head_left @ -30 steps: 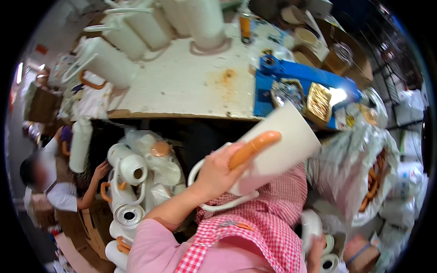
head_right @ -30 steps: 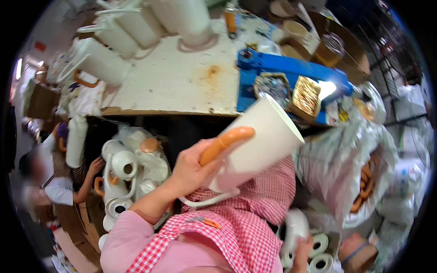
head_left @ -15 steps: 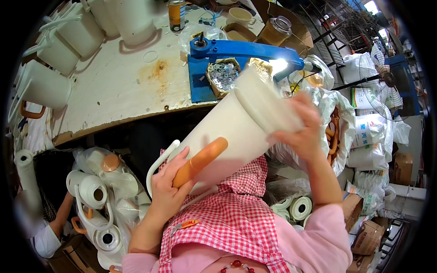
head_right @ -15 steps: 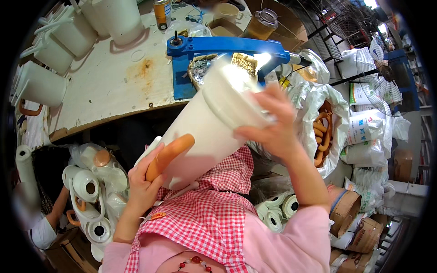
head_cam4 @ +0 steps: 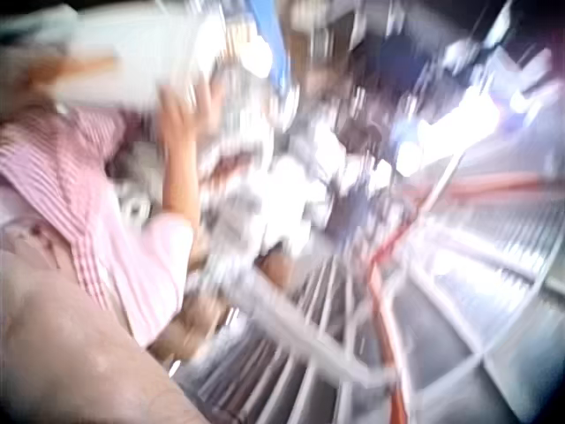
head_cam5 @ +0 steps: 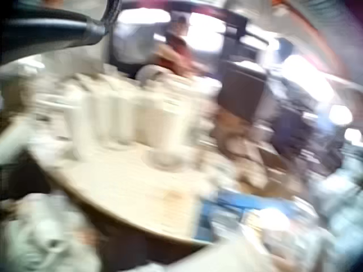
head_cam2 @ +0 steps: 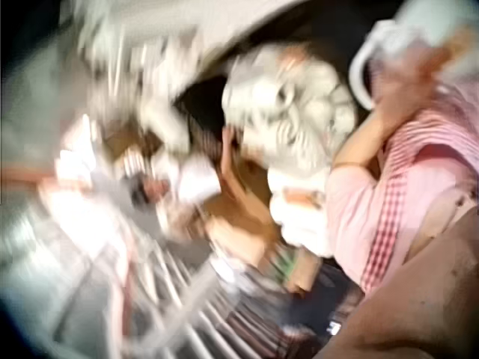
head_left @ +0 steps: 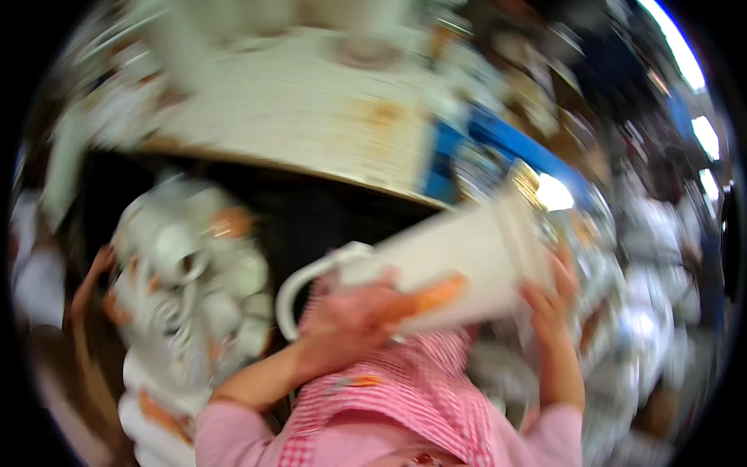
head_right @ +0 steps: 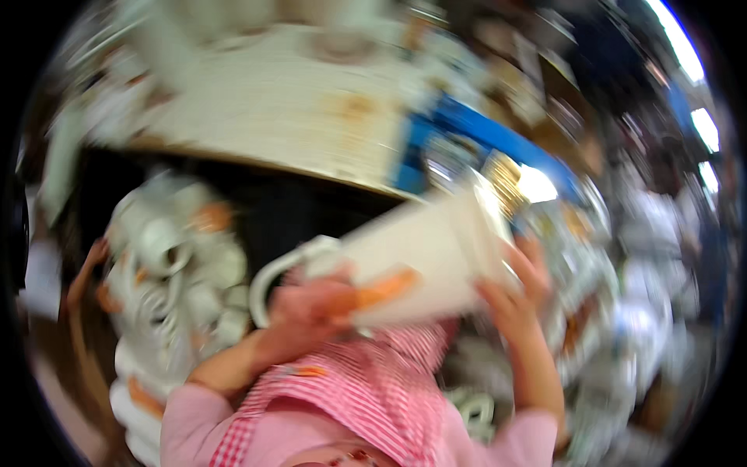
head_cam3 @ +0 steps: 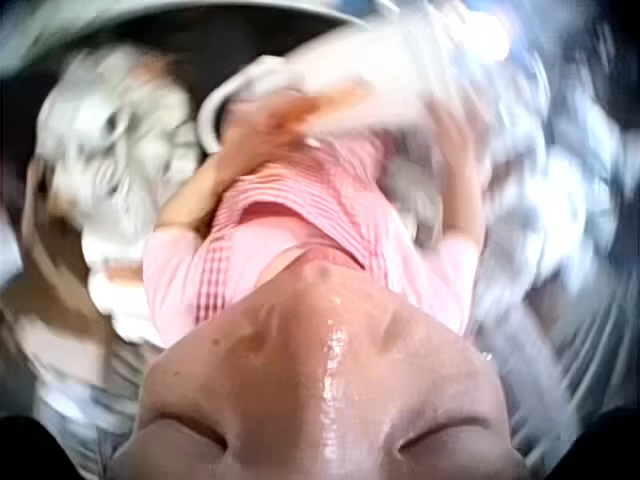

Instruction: The person assembles white thermal bottles by picking up bottle shells, attaching orange handles, and inserting small metal components using a blue mechanical press at a workstation.

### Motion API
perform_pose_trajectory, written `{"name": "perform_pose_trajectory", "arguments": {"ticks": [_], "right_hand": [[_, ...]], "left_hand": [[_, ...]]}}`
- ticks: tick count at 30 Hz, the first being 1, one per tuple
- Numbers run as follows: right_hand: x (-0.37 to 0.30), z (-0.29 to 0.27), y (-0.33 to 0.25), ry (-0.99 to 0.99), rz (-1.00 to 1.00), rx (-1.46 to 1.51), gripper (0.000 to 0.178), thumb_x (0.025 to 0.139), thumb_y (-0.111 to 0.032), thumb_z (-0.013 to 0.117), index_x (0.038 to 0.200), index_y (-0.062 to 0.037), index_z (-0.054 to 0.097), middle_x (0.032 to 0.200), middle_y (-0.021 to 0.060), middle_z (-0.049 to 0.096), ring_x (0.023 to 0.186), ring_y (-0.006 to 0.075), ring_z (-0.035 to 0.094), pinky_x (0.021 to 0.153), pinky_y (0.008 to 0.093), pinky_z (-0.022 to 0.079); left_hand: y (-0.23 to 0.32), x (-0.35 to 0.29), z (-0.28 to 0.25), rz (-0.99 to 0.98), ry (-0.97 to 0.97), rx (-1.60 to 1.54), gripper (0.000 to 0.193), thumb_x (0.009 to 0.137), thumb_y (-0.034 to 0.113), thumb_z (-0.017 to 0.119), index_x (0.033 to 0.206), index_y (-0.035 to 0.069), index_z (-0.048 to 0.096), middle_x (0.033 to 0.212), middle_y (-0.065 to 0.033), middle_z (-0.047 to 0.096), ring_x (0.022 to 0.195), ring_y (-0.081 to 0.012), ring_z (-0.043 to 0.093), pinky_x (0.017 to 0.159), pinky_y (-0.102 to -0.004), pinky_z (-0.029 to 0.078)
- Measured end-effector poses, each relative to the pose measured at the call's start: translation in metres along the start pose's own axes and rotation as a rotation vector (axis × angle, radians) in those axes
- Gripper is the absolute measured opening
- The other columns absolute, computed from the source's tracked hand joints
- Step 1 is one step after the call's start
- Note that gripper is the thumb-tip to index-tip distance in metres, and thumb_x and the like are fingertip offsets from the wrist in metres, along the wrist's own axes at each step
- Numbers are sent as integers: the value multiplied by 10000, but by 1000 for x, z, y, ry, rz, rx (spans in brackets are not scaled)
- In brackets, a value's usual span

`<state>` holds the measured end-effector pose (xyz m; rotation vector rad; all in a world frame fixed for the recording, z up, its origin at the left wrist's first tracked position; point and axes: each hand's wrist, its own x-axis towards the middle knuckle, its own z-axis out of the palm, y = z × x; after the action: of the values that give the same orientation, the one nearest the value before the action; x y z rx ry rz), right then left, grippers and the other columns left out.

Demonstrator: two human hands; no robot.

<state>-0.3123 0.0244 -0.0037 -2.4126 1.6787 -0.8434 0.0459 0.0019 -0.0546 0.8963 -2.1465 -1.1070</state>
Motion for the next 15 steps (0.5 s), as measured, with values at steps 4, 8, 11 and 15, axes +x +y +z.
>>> {"name": "perform_pose_trajectory", "arguments": {"ticks": [4,8,11,15], "right_hand": [[-33,-25,16,-14,396,473,586,949,-297,552,1391,86,529,1318,250,609,1248,365,582,1050,419,475],[-77,-19,109,-349,161,-475,367,997,-179,482,1331,-102,613,1132,83,726,1269,407,489,1123,505,328],[-53,-25,91,-280,166,-451,332,982,-157,517,1279,-76,641,1111,80,728,1181,332,549,1041,446,390],[-12,-49,66,-159,200,-476,286,962,-127,564,1211,-42,678,1084,77,729,1064,232,628,933,367,473]], "left_hand": [[-5,17,49,28,9,-5,484,918,422,639,1267,92,576,1400,-190,576,808,-403,694,734,-490,569],[12,-5,49,-149,43,74,555,907,387,663,1328,50,532,1450,-189,541,883,-360,711,749,-435,583],[10,-10,65,-142,119,123,567,893,379,679,1328,40,550,1448,-190,543,896,-342,715,755,-417,587],[9,-17,62,-72,173,175,531,832,333,731,1252,32,611,1417,-174,581,902,-302,721,733,-401,593]]}}
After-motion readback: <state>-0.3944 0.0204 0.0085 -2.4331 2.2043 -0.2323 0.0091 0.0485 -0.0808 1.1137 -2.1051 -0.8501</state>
